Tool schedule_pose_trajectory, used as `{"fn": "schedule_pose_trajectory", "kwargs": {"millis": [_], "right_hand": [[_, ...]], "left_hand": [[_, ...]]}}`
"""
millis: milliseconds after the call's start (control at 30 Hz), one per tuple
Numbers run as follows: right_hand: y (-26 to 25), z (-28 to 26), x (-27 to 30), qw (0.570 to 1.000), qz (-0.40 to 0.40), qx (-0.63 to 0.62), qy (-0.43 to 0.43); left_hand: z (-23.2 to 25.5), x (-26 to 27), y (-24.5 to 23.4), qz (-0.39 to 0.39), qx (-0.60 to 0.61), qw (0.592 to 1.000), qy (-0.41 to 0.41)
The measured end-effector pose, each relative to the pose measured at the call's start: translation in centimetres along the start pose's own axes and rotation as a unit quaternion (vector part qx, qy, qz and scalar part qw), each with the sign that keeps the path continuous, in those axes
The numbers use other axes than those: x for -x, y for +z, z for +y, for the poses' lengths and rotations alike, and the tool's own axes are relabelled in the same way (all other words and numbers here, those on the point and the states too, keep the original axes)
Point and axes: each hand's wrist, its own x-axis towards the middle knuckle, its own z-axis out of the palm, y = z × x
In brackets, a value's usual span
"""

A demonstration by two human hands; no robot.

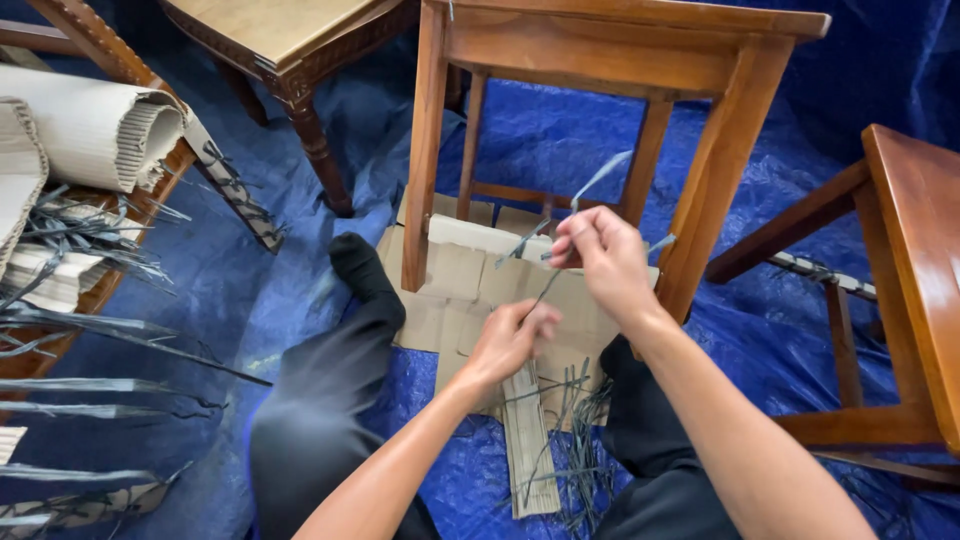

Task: Wrapping wooden chair legs with protective cardboard and securing them with plastic ties.

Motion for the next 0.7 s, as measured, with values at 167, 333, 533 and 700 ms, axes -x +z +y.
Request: {"fn": "schedule_pose_trajectory", "kwargs": {"millis": [167,333,533,700], "right_hand": [[-0.1,0.7,-5.2,0.988,0.075,0.118,0.073],[1.3,3.5,-10.2,0.932,0.033,0.353,0.071],[2.6,11.4,-14.4,0.767,-0.159,0.617,0.072],[4.1,12.5,-15.4,0.746,-0.238,0.614,0.096]], "left_hand": [[-16.8,-3.3,-3.9,-0.01,-0.115,0.99,-0.085],[-25.2,-7.9,-7.2,0.14,-0.246,0.959,-0.033],[-17.0,-13.7,-6.2,0.294,-0.015,0.955,-0.02],[-18.5,-16.5,-5.1,0.246,0.129,0.957,0.083]]}}
